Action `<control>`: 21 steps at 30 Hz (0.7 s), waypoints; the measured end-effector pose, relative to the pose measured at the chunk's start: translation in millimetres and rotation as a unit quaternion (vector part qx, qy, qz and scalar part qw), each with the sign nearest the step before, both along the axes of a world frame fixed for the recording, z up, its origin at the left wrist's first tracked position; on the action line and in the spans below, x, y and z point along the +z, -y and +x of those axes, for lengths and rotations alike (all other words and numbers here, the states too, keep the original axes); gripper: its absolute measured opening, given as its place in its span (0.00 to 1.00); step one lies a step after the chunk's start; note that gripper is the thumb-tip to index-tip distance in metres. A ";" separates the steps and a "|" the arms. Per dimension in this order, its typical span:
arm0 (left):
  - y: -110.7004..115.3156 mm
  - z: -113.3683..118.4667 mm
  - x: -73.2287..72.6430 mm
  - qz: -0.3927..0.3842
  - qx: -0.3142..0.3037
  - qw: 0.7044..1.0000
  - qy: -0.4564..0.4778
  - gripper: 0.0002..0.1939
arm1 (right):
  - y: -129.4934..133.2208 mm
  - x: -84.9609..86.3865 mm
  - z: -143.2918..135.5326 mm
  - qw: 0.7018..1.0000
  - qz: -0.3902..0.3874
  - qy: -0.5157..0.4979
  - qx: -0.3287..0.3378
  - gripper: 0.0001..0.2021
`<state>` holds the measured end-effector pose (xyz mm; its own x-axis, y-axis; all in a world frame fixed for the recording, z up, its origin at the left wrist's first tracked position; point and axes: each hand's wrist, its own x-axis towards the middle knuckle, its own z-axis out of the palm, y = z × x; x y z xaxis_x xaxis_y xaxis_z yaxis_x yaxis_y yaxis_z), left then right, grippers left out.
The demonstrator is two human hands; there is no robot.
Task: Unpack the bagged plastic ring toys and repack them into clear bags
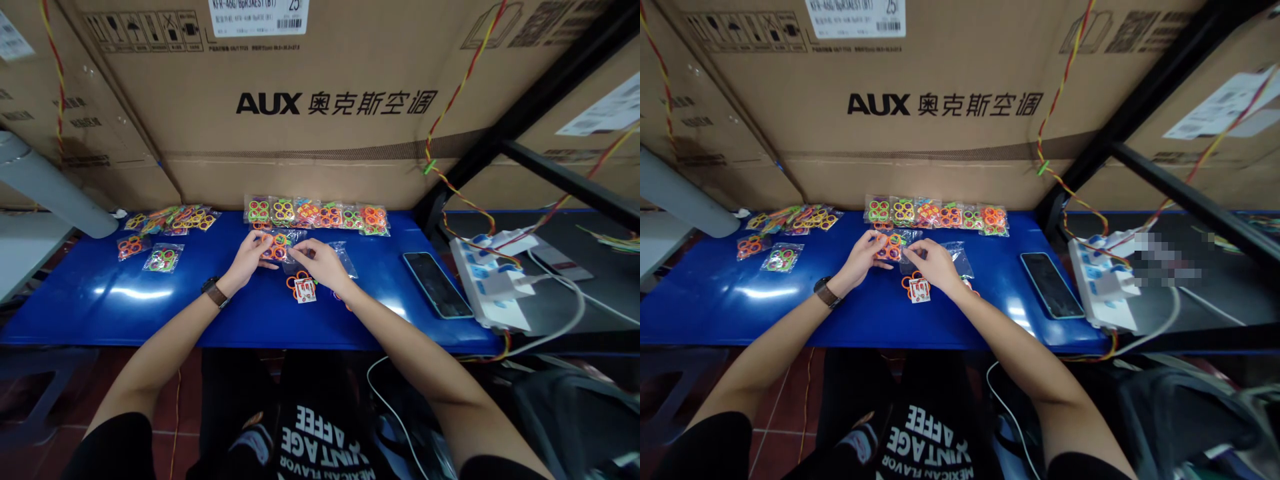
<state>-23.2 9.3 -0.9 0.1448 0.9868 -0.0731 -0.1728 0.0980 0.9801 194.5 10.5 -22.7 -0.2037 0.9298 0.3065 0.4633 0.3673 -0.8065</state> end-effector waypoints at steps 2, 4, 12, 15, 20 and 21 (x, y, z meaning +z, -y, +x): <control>0.0 0.2 0.1 -0.001 -0.005 1.000 0.001 0.19 | -0.1 0.8 -0.1 1.000 0.004 0.000 0.001 0.15; -0.6 0.5 -0.1 -0.008 0.000 1.000 -0.003 0.18 | 0.7 3.3 -0.2 1.000 0.017 0.001 -0.006 0.13; -3.3 -3.3 2.2 0.001 0.029 0.996 -0.083 0.12 | 3.1 15.0 1.8 0.998 0.051 -0.040 0.001 0.11; -3.6 -5.0 2.2 0.014 0.025 0.995 -0.095 0.11 | 0.9 14.2 2.9 0.997 0.057 -0.054 0.019 0.11; -3.6 -6.8 1.9 0.035 0.026 0.995 -0.095 0.14 | -4.1 11.7 4.9 0.996 0.040 -0.074 0.040 0.11; -3.4 -7.0 2.2 0.041 0.024 0.994 -0.098 0.14 | -4.7 12.1 5.4 0.995 0.035 -0.079 0.044 0.10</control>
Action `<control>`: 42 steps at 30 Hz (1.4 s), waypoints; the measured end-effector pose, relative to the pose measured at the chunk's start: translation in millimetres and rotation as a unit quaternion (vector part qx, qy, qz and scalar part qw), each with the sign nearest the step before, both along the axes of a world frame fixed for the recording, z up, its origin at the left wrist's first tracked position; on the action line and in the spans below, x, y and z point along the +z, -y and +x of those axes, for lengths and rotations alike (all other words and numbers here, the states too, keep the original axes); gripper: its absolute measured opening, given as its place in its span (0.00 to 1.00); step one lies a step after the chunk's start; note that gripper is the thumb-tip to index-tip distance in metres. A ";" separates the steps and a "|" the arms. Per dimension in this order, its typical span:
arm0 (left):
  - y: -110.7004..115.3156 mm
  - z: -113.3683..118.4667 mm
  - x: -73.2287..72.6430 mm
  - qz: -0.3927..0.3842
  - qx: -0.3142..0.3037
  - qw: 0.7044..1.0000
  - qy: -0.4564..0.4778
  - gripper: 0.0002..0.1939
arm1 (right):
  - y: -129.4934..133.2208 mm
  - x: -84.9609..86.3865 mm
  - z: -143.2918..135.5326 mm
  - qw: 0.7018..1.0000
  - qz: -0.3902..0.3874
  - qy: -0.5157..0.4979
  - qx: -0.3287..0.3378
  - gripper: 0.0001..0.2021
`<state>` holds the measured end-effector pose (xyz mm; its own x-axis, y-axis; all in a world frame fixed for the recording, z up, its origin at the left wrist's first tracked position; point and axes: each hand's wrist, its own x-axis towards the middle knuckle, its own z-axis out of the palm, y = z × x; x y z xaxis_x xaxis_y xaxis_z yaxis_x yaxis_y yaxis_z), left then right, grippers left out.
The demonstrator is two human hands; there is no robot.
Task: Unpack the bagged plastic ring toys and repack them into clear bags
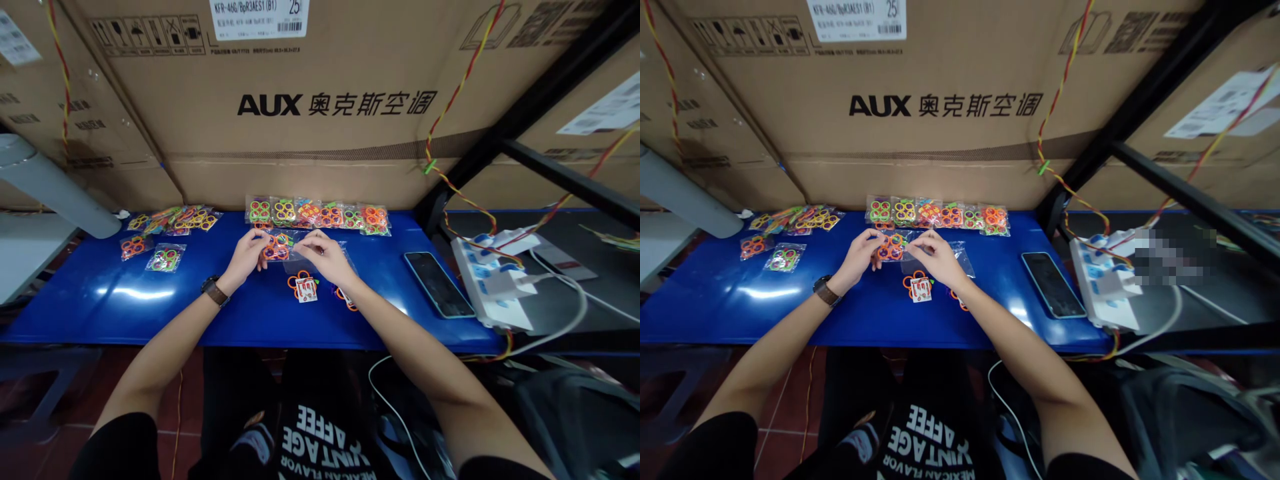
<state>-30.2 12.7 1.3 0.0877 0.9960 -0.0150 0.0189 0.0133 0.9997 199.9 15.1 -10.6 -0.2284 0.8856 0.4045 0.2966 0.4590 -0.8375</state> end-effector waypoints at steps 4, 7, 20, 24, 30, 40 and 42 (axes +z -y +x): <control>1.4 -0.2 1.9 0.013 -0.012 1.000 0.008 0.16 | -1.0 2.8 2.4 1.000 -0.014 -0.019 0.016 0.11; 2.1 0.3 3.0 0.021 -0.018 0.999 0.025 0.18 | -2.4 2.5 3.6 0.999 -0.025 -0.041 0.006 0.10; 1.7 2.7 -0.7 0.050 -0.043 0.998 0.024 0.19 | -2.6 -5.7 4.8 0.997 -0.007 0.007 -0.076 0.18; 1.8 5.2 -1.1 0.050 -0.044 0.998 0.021 0.19 | -4.0 -7.0 5.9 0.997 -0.009 0.022 -0.071 0.21; 2.9 8.4 -4.5 0.049 -0.041 0.998 0.005 0.20 | -1.9 -1.5 7.0 0.998 -0.045 0.029 -0.034 0.18; 7.6 7.4 -9.2 0.108 -0.026 0.991 -0.076 0.23 | -4.1 1.0 9.0 0.989 -0.139 0.031 0.036 0.24; 8.3 7.1 -8.9 0.114 -0.023 0.989 -0.090 0.24 | -5.3 -0.2 8.3 0.989 -0.141 0.032 0.043 0.25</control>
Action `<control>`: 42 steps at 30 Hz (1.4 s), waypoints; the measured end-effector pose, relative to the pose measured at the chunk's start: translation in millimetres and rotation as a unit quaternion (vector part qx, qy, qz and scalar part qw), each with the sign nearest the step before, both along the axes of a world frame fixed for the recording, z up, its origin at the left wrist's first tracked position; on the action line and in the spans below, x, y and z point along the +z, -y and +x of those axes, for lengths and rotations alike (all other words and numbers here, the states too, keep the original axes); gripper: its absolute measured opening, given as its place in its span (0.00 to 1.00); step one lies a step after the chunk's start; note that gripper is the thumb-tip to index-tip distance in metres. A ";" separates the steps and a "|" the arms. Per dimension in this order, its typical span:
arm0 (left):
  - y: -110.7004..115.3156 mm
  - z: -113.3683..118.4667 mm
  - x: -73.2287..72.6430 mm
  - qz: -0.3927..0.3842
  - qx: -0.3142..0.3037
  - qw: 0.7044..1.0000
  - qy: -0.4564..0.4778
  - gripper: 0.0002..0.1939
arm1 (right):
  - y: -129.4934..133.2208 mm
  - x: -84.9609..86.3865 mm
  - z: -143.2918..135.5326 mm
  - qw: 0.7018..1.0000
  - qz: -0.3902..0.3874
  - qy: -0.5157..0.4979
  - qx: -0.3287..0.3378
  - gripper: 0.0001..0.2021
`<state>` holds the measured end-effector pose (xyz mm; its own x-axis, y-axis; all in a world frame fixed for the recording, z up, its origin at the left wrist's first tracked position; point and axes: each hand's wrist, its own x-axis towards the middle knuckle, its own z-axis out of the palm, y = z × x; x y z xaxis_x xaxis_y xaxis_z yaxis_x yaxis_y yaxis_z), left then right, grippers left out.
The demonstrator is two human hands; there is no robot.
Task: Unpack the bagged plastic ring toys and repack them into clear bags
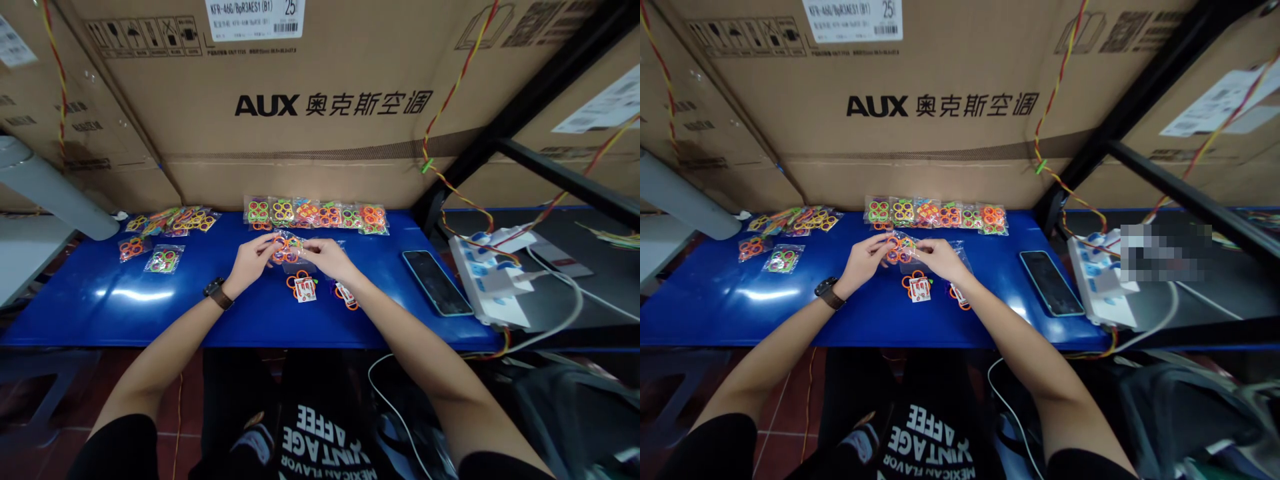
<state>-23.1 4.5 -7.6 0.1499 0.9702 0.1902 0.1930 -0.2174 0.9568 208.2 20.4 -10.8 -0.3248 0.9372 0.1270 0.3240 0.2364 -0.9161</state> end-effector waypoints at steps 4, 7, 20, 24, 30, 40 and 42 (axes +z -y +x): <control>-0.1 -0.5 0.4 0.016 0.018 1.000 -0.013 0.23 | -0.8 -0.2 -0.4 1.000 -0.004 -0.019 0.012 0.24; -1.4 -0.5 0.7 0.016 0.022 1.000 0.009 0.23 | -1.8 1.5 1.4 1.000 -0.007 -0.027 -0.002 0.24; -1.7 -0.2 6.3 0.011 0.046 0.998 0.035 0.23 | -7.0 11.2 12.8 0.999 0.007 -0.051 -0.018 0.23; -7.7 -0.1 -0.9 -0.060 0.014 0.997 0.056 0.22 | -5.1 13.8 14.5 1.000 0.012 -0.022 -0.008 0.21; -12.6 -3.1 2.1 -0.034 0.050 0.996 0.067 0.20 | -1.0 16.5 9.8 0.993 0.056 -0.072 -0.070 0.20; 8.9 -52.8 15.1 -0.058 0.157 0.986 0.019 0.24 | -15.5 19.3 24.3 0.974 0.089 -0.119 -0.171 0.29; 30.8 -57.0 11.9 -0.098 0.147 0.984 -0.009 0.36 | -15.4 19.2 24.2 0.973 0.092 -0.125 -0.171 0.29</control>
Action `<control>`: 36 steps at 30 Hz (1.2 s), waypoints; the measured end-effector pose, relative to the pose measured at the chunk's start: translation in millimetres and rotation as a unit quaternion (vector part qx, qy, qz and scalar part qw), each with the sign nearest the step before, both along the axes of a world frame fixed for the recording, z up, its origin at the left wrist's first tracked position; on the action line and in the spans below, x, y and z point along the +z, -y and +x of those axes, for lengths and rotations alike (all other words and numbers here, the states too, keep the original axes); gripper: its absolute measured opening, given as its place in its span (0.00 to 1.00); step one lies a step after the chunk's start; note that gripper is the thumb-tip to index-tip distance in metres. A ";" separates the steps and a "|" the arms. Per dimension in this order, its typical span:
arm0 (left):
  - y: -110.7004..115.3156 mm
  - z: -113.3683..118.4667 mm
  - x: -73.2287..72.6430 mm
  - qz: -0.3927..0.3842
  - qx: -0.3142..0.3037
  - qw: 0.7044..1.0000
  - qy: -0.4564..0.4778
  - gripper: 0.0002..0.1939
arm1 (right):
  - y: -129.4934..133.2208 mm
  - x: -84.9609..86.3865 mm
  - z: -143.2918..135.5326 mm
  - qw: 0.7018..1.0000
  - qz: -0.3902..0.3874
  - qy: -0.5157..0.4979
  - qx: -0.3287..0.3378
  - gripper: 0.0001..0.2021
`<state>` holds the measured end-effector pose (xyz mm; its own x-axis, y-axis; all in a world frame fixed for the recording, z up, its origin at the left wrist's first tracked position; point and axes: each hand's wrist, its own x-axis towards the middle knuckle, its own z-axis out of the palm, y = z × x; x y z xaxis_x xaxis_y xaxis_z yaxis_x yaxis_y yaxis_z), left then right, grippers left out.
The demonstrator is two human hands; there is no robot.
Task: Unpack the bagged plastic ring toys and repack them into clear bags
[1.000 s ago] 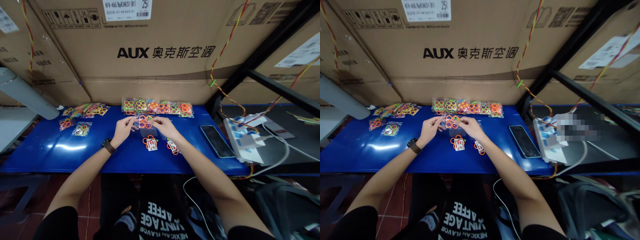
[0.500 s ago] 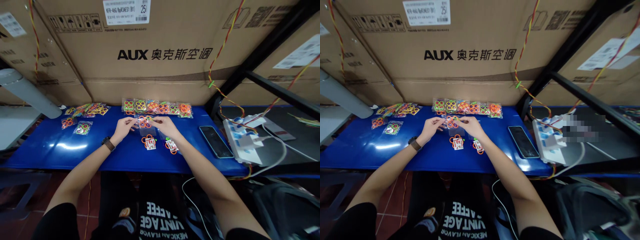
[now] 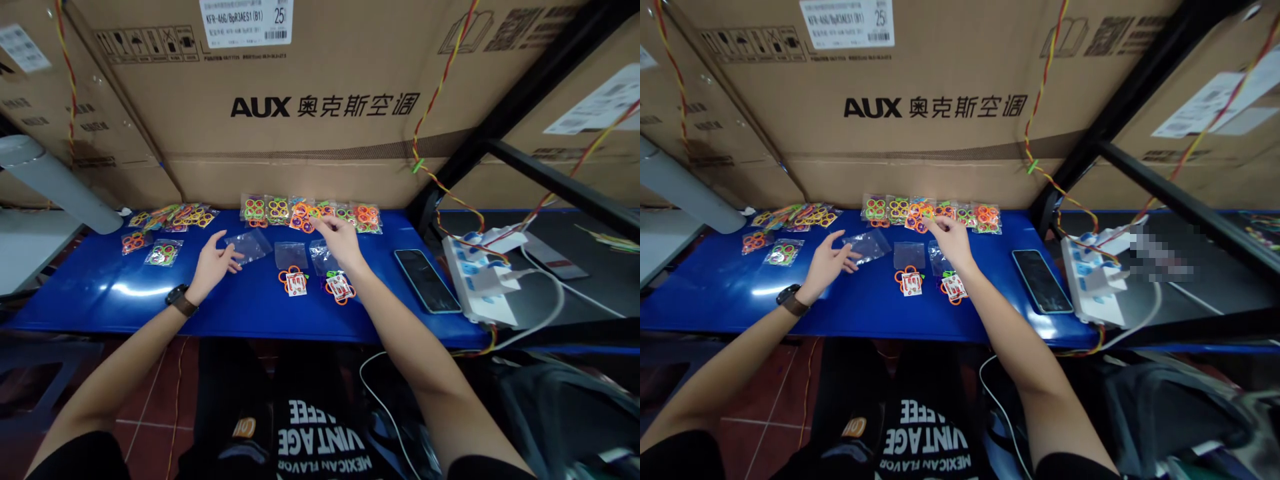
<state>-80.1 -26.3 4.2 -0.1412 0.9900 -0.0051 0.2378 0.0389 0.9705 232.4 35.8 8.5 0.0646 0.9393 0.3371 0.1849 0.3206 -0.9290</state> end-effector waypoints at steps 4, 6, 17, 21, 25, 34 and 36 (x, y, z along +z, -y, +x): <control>43.5 5.7 1.4 0.044 -0.023 0.990 -0.133 0.30 | 6.1 2.2 -4.2 1.000 0.016 0.002 -0.015 0.29; 54.0 9.2 4.2 0.121 -0.034 0.963 -0.238 0.18 | 9.4 2.8 -6.8 0.999 0.025 0.009 -0.019 0.30; 21.5 -5.2 -24.6 0.127 -0.266 0.861 -0.413 0.29 | 9.9 -1.5 -11.8 0.999 0.021 -0.004 0.036 0.27; 21.5 7.4 -21.4 0.167 -0.247 0.851 -0.433 0.28 | 12.1 2.0 -14.2 0.998 -0.001 0.009 0.060 0.28; 19.3 26.0 -3.2 0.198 -0.167 0.901 -0.349 0.22 | 15.9 3.2 -16.9 0.995 -0.025 0.029 0.095 0.28; 13.5 52.5 7.8 -0.023 -0.150 0.980 0.128 0.18 | 33.6 -1.0 -31.2 0.966 -0.082 0.043 0.240 0.21; 18.6 50.6 5.2 -0.018 -0.136 0.984 0.110 0.16 | 35.4 -1.7 -32.8 0.962 -0.083 0.045 0.255 0.20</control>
<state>-29.5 -44.9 9.4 0.1381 0.9895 -0.0423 0.0276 0.0388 0.9989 199.6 0.5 6.7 -0.4411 0.8826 0.1624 0.1247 0.2395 -0.9628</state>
